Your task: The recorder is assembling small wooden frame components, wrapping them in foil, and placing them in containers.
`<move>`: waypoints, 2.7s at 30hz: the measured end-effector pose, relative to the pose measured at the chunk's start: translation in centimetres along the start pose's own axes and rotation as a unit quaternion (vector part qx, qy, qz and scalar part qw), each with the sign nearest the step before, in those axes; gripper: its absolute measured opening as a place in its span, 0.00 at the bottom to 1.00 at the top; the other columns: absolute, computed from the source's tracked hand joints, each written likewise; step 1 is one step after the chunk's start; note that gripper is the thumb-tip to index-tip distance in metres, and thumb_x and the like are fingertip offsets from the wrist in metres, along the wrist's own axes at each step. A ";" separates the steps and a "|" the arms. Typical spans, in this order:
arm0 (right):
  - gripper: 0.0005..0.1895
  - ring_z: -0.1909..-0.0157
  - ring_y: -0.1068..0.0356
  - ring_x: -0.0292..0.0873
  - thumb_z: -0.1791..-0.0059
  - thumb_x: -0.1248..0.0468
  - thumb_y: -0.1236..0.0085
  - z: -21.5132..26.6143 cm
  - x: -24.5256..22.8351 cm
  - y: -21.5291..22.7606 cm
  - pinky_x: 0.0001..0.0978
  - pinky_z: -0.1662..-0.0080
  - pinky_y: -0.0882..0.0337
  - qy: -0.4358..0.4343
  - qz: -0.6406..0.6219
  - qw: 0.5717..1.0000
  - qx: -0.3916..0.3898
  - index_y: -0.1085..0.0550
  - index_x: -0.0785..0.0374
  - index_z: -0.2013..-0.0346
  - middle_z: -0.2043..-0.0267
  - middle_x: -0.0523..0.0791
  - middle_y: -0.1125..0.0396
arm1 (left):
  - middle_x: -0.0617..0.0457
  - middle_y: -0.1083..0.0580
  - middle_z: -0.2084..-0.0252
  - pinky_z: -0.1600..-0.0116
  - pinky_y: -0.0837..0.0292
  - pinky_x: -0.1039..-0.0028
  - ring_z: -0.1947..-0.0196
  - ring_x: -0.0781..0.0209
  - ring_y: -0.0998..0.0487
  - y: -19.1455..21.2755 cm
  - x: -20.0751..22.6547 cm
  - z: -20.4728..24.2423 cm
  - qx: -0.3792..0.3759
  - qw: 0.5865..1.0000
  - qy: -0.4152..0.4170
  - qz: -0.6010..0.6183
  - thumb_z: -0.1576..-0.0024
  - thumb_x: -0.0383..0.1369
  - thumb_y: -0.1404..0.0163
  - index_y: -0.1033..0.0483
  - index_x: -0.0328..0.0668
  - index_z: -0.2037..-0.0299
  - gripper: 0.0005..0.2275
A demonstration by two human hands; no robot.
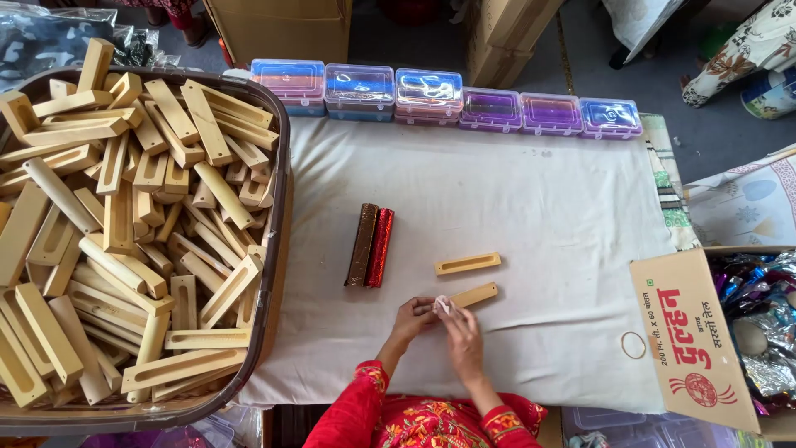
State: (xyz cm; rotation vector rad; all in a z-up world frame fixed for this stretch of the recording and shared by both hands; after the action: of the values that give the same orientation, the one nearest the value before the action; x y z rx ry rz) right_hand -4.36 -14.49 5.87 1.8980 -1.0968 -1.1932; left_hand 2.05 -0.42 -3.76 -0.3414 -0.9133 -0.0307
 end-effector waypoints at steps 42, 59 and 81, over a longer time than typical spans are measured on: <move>0.17 0.50 0.29 0.50 0.54 0.74 0.43 -1.1 5.4 1.4 0.41 0.45 0.28 -0.180 0.043 0.981 0.053 0.19 0.60 0.52 0.46 0.44 0.25 | 0.53 0.19 0.54 0.55 0.20 0.75 0.57 0.67 0.18 -0.3 1.1 1.0 -0.022 0.999 0.038 0.016 0.47 0.30 0.38 0.23 0.37 0.45 0.19; 0.02 0.54 0.29 0.51 0.53 0.72 0.42 -1.6 5.6 0.9 0.45 0.48 0.29 -0.133 0.020 0.991 0.026 0.23 0.64 0.68 0.53 0.47 0.23 | 0.57 0.19 0.64 0.59 0.23 0.64 0.61 0.56 0.19 -2.4 6.0 5.4 0.155 0.842 -0.292 -0.427 0.49 0.30 0.41 0.19 0.49 0.61 0.07; 0.14 0.40 0.33 0.58 0.56 0.67 0.41 1.6 3.7 1.9 0.47 0.38 0.35 -0.030 0.083 0.996 0.001 0.19 0.57 0.57 0.50 0.42 0.24 | 0.60 0.20 0.63 0.56 0.25 0.67 0.60 0.59 0.21 -1.7 7.3 6.0 0.143 0.883 -0.234 -0.380 0.54 0.30 0.37 0.17 0.51 0.65 0.07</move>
State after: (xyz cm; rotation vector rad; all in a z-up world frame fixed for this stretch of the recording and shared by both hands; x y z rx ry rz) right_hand -5.55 -18.76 5.40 1.7453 -1.2624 -1.1628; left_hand 1.62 0.70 5.77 0.3236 -1.4691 -0.5519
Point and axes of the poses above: each hand's wrist, its own z-axis away from the middle knuckle, its own y-axis out of the back of the hand, x = y × z, the point moved 2 cm from there along -z, towards the middle knuckle
